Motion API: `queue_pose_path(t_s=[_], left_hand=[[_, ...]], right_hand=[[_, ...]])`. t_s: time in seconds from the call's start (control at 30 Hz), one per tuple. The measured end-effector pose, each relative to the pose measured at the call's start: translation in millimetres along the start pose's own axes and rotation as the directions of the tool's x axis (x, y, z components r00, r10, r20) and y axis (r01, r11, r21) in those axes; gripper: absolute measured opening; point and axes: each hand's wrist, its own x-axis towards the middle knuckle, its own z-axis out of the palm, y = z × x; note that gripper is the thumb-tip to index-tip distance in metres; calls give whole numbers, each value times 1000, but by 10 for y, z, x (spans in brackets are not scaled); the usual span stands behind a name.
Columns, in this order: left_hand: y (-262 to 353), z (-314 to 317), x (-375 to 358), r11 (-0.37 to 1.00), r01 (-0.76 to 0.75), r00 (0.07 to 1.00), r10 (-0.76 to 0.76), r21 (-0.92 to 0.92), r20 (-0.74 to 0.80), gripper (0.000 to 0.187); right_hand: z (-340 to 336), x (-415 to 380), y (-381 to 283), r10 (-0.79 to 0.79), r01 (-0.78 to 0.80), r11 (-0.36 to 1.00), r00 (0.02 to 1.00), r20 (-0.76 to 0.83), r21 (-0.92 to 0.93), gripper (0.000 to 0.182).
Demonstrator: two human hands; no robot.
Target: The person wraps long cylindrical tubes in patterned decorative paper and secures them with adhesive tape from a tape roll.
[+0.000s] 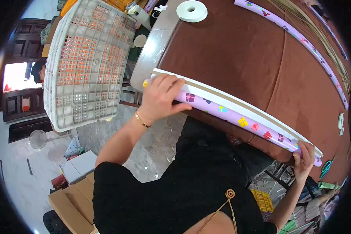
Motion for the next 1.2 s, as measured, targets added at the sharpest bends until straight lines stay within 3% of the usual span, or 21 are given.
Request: queue_pose_path(t_s=[0.27,0.33,0.43,0.5,0.67,0.87,1.03,1.2], left_hand=[[-588,-221,-258,997,40,999,-39,71,-15,58],[-597,-329,-197,974,71,995,-55,215,-79,47],[-235,-349,-18,967,164,981,-138,195,-136,41],[82,-243,124,998,45,987,-50,-32,-150,44],[718,-16,396,954,-141,989,148,-264,5,46],[747,64,466,951,-209,961,242,-226,132,43],[767,23,618,937,-275,928,317,-215,198,38],[789,-39,810,941,-242,913,303,-238,271,33]], right_hand=[[7,21,-43,15,-15,1000,1000,17,-23,44],[-6,-13,-14,38,-38,999,998,46,-4,36],[-19,4,-60,39,-38,999,998,44,-15,37],[-23,46,-100,4,-4,1000,1000,13,11,38],[-37,73,-118,-14,14,1000,1000,16,1,36],[-57,51,-100,-60,62,996,998,24,-71,47],[-96,67,-107,-66,67,994,998,11,-90,44],[-274,189,-179,-107,112,978,993,42,-177,42]])
